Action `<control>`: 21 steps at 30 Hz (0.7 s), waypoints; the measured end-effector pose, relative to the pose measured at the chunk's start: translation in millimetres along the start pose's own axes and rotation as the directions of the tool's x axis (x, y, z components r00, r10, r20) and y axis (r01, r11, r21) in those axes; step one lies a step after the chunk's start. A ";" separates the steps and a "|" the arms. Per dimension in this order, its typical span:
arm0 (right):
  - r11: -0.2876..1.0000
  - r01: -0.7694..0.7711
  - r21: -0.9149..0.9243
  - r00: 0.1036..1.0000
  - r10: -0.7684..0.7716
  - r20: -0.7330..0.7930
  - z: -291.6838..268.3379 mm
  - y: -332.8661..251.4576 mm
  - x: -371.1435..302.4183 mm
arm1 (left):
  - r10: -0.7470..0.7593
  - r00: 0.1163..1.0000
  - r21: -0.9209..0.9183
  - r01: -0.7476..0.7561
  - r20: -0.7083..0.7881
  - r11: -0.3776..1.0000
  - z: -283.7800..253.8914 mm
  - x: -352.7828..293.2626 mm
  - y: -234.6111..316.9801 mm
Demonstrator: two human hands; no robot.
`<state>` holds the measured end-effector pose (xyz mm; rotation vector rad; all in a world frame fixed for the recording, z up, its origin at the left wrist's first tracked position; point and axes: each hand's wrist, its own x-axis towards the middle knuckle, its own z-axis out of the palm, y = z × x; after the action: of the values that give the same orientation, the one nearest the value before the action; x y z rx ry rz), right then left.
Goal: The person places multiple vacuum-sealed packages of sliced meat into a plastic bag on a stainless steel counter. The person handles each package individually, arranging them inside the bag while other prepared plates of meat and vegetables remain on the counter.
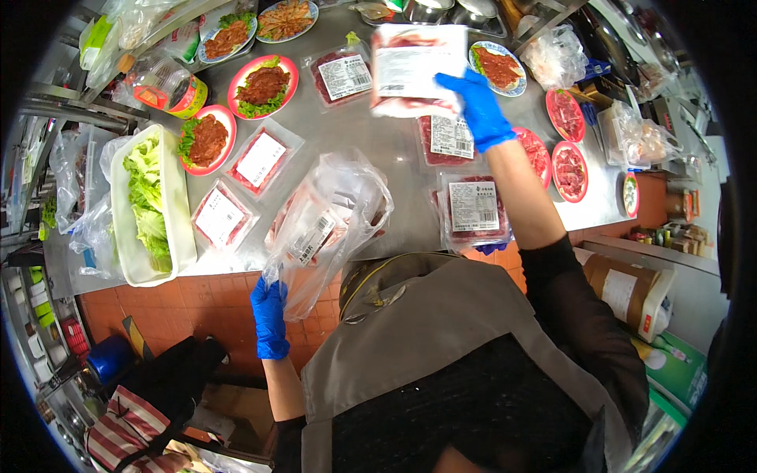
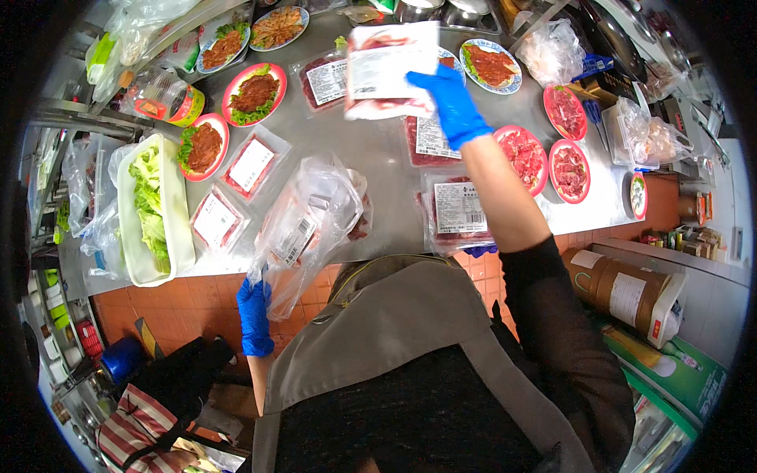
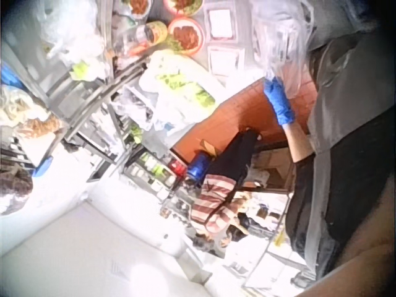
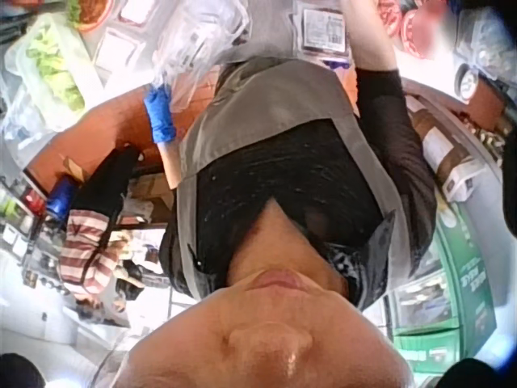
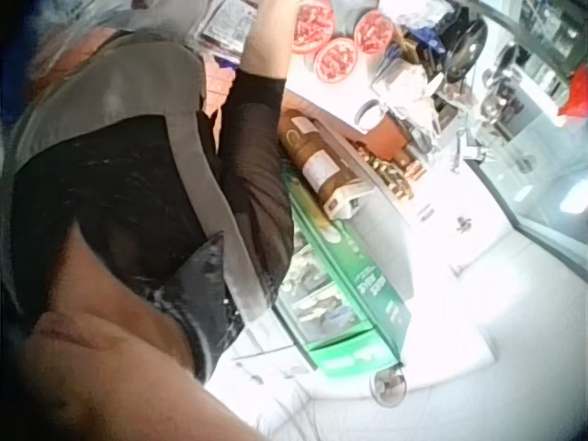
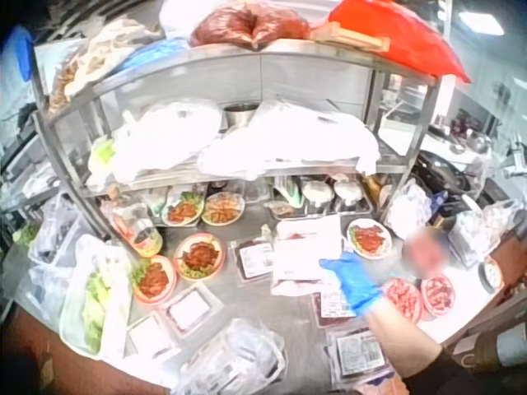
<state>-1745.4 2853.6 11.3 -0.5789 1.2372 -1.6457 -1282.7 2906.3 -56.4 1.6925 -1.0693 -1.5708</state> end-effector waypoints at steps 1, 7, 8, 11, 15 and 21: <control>0.996 -0.034 -0.088 0.999 0.032 -0.022 8.0 14.2 10.9 | -0.006 1.000 0.020 0.006 0.013 1.000 -0.1 -0.8 -0.3; 0.922 -0.083 -0.378 0.973 0.157 0.168 49.4 90.8 43.2 | 0.007 0.998 0.019 -0.008 0.055 1.000 1.5 -8.3 -1.0; 0.870 -0.152 -0.469 0.978 0.202 0.057 51.0 91.8 40.1 | 0.004 0.997 -0.002 -0.003 0.074 1.000 1.3 -8.6 0.6; 0.652 0.163 -0.741 0.986 -0.092 0.136 34.4 121.5 35.3 | -0.012 0.994 -0.052 0.018 0.104 0.999 -1.5 -7.7 -3.8; 0.759 0.227 -0.610 0.909 0.059 0.412 55.8 127.9 -7.6 | -0.052 0.997 -0.058 0.056 0.060 0.997 -0.4 -4.6 -9.2; 0.756 0.298 -0.584 0.827 0.102 0.553 66.7 132.7 -46.5 | -0.057 0.997 -0.099 0.063 0.060 0.993 -2.0 -7.1 -10.8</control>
<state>-1617.5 2861.4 -77.2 -1.4807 1.3141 -0.9466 -1278.8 2917.6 -61.6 1.6351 -0.9586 -1.6913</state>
